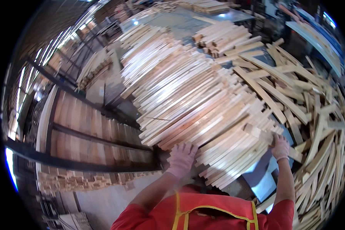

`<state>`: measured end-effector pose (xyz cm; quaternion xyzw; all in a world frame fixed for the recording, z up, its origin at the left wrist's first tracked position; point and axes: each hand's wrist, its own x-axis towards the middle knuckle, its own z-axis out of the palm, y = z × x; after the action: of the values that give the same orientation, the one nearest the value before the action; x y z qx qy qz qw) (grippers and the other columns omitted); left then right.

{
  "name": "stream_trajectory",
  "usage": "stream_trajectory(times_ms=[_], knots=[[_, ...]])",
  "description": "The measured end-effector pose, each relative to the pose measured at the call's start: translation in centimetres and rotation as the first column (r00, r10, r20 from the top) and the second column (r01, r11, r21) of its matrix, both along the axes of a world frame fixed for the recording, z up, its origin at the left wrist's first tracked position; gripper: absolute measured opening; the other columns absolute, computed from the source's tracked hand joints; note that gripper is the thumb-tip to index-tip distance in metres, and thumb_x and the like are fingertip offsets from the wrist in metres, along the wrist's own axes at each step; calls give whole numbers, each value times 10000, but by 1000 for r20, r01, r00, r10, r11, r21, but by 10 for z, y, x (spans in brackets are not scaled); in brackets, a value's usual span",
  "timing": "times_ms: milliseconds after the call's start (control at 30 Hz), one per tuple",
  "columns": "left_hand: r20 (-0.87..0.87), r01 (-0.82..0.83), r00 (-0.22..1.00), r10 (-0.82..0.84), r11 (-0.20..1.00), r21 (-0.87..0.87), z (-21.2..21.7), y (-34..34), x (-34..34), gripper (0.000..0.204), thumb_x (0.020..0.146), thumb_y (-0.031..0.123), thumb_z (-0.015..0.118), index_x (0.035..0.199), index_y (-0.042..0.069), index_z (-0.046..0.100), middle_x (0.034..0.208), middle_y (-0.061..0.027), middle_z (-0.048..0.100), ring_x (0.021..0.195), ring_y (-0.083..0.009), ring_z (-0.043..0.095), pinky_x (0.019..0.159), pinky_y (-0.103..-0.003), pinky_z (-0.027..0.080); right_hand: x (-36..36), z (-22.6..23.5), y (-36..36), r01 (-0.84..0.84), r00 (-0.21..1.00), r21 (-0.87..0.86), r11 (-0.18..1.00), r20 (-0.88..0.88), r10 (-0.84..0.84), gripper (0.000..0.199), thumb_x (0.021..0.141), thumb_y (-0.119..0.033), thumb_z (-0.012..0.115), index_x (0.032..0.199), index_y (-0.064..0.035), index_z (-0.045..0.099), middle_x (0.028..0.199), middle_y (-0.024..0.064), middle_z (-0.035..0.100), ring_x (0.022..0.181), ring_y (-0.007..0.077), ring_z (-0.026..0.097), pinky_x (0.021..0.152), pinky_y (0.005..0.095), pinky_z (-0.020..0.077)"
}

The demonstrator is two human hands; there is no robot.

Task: The person repeatedly picks up thin wooden planks from a large pile on a metal table and stacks them into a neat pile. The person uses both hands to align and place the planks one by one.

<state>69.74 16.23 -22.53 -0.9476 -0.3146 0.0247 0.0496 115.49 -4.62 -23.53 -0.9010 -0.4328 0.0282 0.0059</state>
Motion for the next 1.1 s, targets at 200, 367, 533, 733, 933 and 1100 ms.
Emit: stream_trajectory(times_ms=[200,367,533,733,933,1100], knots=[[14,38,999,-38,999,6,-9,9,21,564,962,275,552,1512,153,515,1429,-153,494,1294,-365,513,1063,-587,430,91,-16,-38,42,980,594,803,-183,83,795,865,-58,742,1587,-3,414,1305,142,666,1147,277,656,994,420,543],[133,73,988,-75,997,17,-3,11,9,520,938,245,573,1445,129,573,1351,-153,544,1170,-357,559,967,-536,473,81,60,-21,666,646,517,537,-761,-68,621,1002,-226,673,1553,-24,471,1154,66,660,930,159,615,810,296,526],[233,271,939,-254,962,-45,6,43,21,543,933,311,612,1443,127,579,1247,-146,599,1110,-331,595,892,-462,492,51,-61,-12,773,521,384,505,-838,-160,419,1022,-401,623,1199,-23,655,841,144,649,803,303,653,746,412,550],[145,378,926,-349,871,-314,24,83,-7,678,961,546,618,1479,114,549,1298,-152,602,1163,-340,600,970,-480,478,-128,2,113,403,904,37,914,-168,-392,680,978,-509,640,1450,-21,598,1220,275,731,1174,424,696,1005,484,539],[388,279,893,-226,957,-85,61,180,-39,660,926,484,649,1456,97,573,1396,-144,568,1306,-341,542,1115,-488,437,-229,17,154,535,463,122,836,-870,-169,720,980,-375,730,1551,1,505,1067,131,760,918,212,720,800,347,576],[297,-132,948,116,991,36,51,318,-34,664,934,500,671,1468,117,569,1418,-117,578,1331,-327,529,1120,-483,422,-308,44,250,472,192,118,874,-981,29,655,994,-340,728,1471,40,487,963,105,696,775,159,669,650,315,559]])
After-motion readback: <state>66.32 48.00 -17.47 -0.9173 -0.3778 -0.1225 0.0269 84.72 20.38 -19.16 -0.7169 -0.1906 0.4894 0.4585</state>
